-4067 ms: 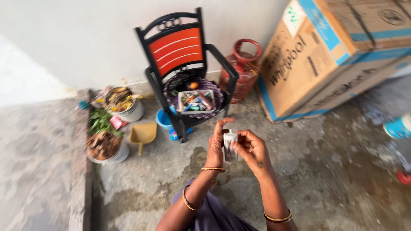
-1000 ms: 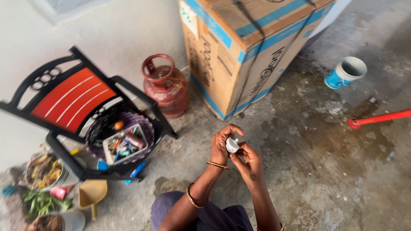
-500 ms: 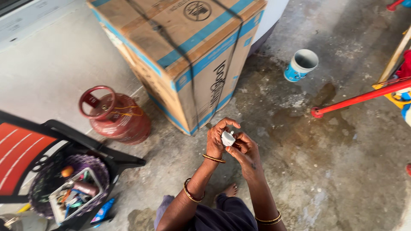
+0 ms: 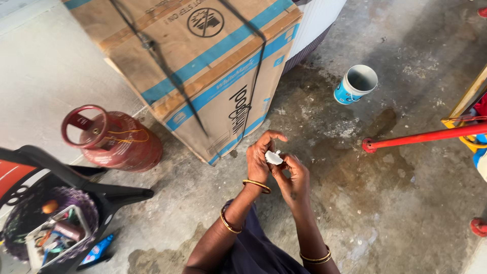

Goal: The person removes a small lint filter from a washing machine, takes it to an outdoor tap to rinse it under running water, and then reinserts the filter back into its slot inside the washing machine.

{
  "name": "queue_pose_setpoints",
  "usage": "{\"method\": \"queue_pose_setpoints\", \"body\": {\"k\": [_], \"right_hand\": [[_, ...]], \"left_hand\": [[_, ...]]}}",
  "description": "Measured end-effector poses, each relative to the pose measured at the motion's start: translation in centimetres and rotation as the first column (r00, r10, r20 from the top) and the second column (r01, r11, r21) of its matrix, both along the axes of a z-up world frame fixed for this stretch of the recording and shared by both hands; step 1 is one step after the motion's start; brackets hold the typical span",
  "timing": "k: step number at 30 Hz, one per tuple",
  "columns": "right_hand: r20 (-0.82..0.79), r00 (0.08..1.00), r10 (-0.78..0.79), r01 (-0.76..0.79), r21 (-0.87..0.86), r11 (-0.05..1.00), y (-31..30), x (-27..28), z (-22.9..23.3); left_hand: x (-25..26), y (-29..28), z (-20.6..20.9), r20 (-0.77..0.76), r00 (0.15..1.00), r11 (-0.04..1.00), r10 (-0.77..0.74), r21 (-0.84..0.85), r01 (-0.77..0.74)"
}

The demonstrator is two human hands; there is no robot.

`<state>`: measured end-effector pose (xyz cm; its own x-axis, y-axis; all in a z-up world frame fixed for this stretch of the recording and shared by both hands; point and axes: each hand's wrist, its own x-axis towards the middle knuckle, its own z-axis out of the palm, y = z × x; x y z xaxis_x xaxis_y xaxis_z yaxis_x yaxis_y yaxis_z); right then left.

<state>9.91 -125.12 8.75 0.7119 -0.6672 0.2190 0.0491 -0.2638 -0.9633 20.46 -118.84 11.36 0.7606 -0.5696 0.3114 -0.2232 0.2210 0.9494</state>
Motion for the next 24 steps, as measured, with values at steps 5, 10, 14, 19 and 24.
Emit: {"method": "queue_pose_setpoints", "body": {"k": [5, 10, 14, 19, 24], "right_hand": [[-0.124, 0.991, -0.057, 0.042, -0.117, 0.992, -6.9, 3.3, 0.2], [-0.121, 0.984, -0.127, 0.104, -0.182, 0.978, -13.5, 8.1, 1.7], [0.015, 0.998, 0.061, -0.062, 0.297, 0.953, -20.2, 11.6, 1.6], [0.322, 0.946, 0.029, -0.267, 0.726, 0.633, -26.5, 14.3, 0.7], [0.400, 0.911, 0.098, -0.385, 0.741, 0.550, -31.5, 15.9, 0.9]], "left_hand": [[4.8, -7.1, -2.3, -0.019, 0.997, 0.997, -0.070, 0.008, 0.070], [9.5, -14.2, -0.6, 0.123, 0.992, 0.993, -0.017, 0.115, 0.003], [13.7, -20.5, 0.3, 0.046, 0.990, 0.984, -0.135, 0.127, 0.128], [17.4, -27.2, -1.5, -0.027, 0.932, 0.933, -0.360, -0.001, 0.361], [19.3, -32.3, -1.8, -0.064, 0.917, 0.907, -0.394, 0.132, 0.399]]}}
